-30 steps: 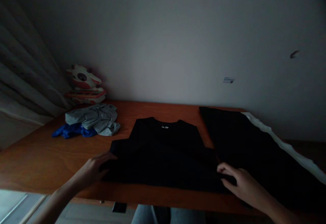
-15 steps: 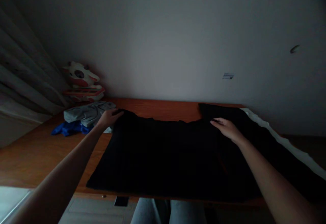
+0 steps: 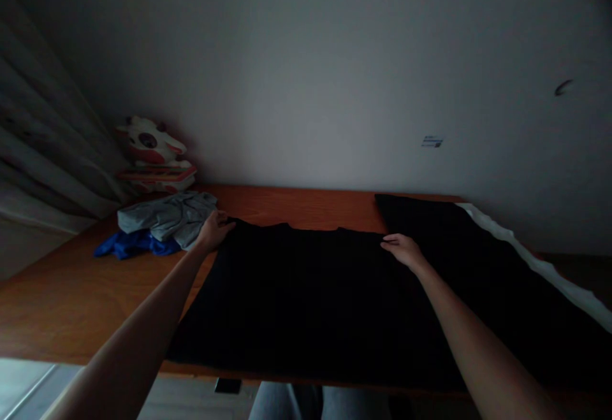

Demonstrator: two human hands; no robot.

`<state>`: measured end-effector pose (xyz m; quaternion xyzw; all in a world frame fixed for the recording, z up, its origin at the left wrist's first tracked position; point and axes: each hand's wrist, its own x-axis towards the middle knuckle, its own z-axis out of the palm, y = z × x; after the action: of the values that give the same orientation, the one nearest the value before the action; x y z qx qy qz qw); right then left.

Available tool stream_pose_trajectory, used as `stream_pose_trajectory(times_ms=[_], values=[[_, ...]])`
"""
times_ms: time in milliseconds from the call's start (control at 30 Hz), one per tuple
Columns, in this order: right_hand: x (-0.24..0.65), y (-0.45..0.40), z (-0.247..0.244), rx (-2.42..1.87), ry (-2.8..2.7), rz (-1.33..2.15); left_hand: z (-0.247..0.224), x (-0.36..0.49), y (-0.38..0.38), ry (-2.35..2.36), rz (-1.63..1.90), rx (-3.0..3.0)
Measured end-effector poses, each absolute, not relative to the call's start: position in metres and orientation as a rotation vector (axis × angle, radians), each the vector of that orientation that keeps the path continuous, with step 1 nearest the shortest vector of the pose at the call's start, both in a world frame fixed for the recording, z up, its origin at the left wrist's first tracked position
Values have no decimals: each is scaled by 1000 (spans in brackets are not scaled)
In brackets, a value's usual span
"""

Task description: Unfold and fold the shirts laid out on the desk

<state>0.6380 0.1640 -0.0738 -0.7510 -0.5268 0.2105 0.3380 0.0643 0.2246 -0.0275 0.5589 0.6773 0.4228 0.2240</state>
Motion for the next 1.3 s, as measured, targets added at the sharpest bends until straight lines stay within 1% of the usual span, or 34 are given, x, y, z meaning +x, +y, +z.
stream_pose_trajectory(times_ms=[67,167,267,333,400,467,567,667,733,833,967,1100,1200,1300], values=[[639,162,-70,-1910,-1385,484,-22,64,224,1793,1293,1451],[640,161,-64,-1870,-1373,359,-14,67,227,1748,1385,1401],[633,164,-63,-1857,-1360,263,-7,76,234,1775,1432,1487],[621,162,-64,-1844,-1373,221,-3,86,234,1818,1403,1596],[603,150,-65,-1789,-1475,167,-1,101,222,1848,1309,1778],[584,124,-66,-1685,-1660,98,-1,116,191,1784,1159,2067],[563,67,-71,-1584,-1884,89,-12,130,120,1473,794,2531],[557,15,-80,-1696,-2017,125,-36,124,51,1476,495,2763],[559,-7,-85,-1796,-2054,138,-53,110,21,1555,410,2849],[561,-19,-88,-1864,-2080,158,-69,90,-2,1635,315,2900],[560,-27,-87,-1879,-2093,188,-73,77,-12,1653,308,2900],[548,-30,-80,-1989,-2051,205,-62,86,-10,1691,331,2836],[518,-16,-62,-1985,-2034,181,-41,121,5,1638,349,2810],[476,10,-40,-1768,-2191,264,-25,175,31,1393,383,2831]])
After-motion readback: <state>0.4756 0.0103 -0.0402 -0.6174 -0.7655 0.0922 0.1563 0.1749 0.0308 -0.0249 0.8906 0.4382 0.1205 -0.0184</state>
